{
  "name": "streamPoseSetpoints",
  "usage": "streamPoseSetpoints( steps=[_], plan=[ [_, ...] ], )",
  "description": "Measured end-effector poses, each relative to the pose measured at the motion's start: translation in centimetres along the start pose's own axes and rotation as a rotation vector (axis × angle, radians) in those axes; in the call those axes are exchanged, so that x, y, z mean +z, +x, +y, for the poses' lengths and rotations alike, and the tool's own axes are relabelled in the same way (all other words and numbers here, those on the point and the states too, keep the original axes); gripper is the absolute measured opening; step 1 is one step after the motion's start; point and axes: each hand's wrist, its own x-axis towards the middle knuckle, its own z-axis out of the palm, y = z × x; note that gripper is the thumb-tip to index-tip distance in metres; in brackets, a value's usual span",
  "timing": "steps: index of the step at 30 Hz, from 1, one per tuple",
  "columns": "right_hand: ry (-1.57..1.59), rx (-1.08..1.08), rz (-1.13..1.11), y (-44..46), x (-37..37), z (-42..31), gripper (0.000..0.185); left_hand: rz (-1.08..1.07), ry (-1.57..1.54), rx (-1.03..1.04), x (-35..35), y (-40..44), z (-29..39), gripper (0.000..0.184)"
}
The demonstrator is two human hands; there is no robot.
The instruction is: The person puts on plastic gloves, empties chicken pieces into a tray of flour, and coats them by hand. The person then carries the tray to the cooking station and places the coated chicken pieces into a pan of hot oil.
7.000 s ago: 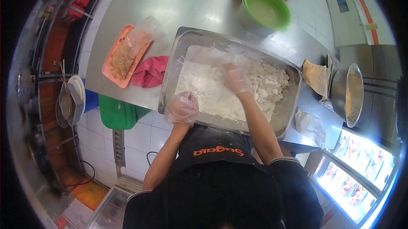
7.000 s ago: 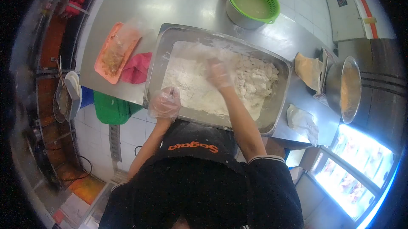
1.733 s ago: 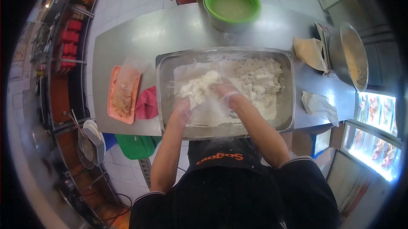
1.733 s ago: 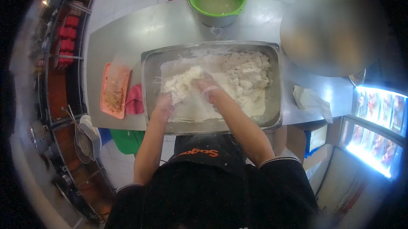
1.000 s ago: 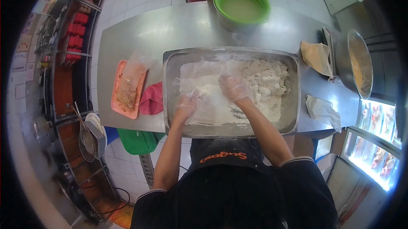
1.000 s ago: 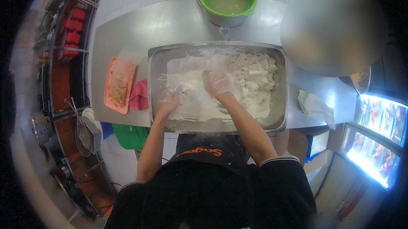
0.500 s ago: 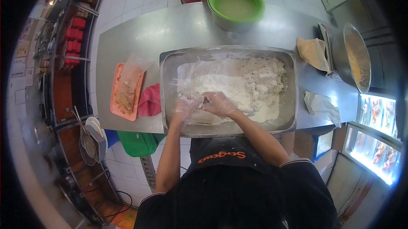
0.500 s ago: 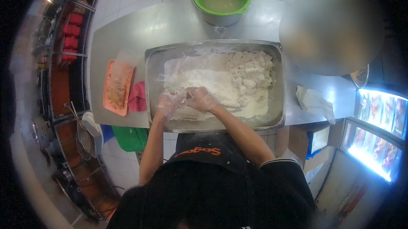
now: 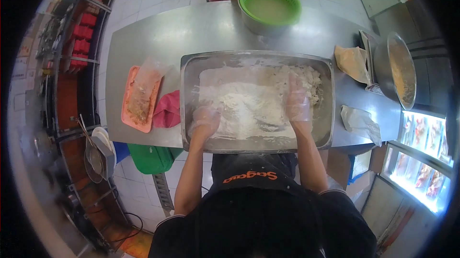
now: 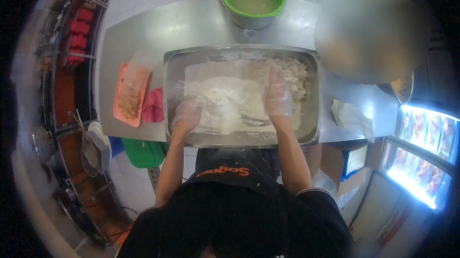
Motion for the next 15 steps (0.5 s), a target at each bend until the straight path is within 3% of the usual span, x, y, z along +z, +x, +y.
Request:
streamPoseSetpoints(
  steps=[2, 3, 5, 7, 8, 9, 10, 12, 14, 15],
  plan=[
    [-0.024, 0.102, -0.101, 1.2, -0.4, 0.2, 0.042, 0.005, 0.017, 0.059, 0.5, 0.9, 0.6, 0.04],
    [-0.047, 0.21, -0.486, 2.8, 0.5, -0.5, 0.047, 0.011, 0.039, 0.107, 0.8, 1.5, 0.8, 0.038],
    [0.034, 0.213, -0.781, 2.5, 4.0, -1.6, 0.056, 0.132, -0.003, 0.15, 3.2, 3.5, 0.3, 0.038],
    [0.181, 0.009, -0.49, -0.4, 11.4, -2.8, 0.064, 0.252, -0.048, 0.197, 5.3, 5.8, -0.1, 0.038],
    [0.229, -0.09, -0.296, -1.4, 13.4, -4.7, 0.068, -0.027, -0.23, -0.026, 6.1, 6.7, -0.1, 0.041],
    [0.084, -0.035, -0.522, -0.7, 12.0, -7.8, 0.078, -0.307, -0.405, -0.252, 6.5, 7.2, 0.1, 0.045],
    [-0.059, 0.024, -0.743, 0.0, 10.1, -10.5, 0.089, -0.307, -0.399, -0.246, 5.8, 6.7, 1.4, 0.045],
    [0.064, 0.026, -0.809, -2.6, 14.6, -10.8, 0.086, -0.591, -1.155, -0.721, 3.6, 4.7, 4.6, 0.046],
    [0.185, 0.031, -0.882, -2.4, 14.3, -10.6, 0.083, -0.473, -1.169, -0.593, 8.6, 4.4, 0.3, 0.046],
    [0.45, 0.207, -0.998, -0.6, 10.1, -10.5, 0.085, -0.356, -1.192, -0.471, 10.5, 4.2, -1.5, 0.046]
  ],
)
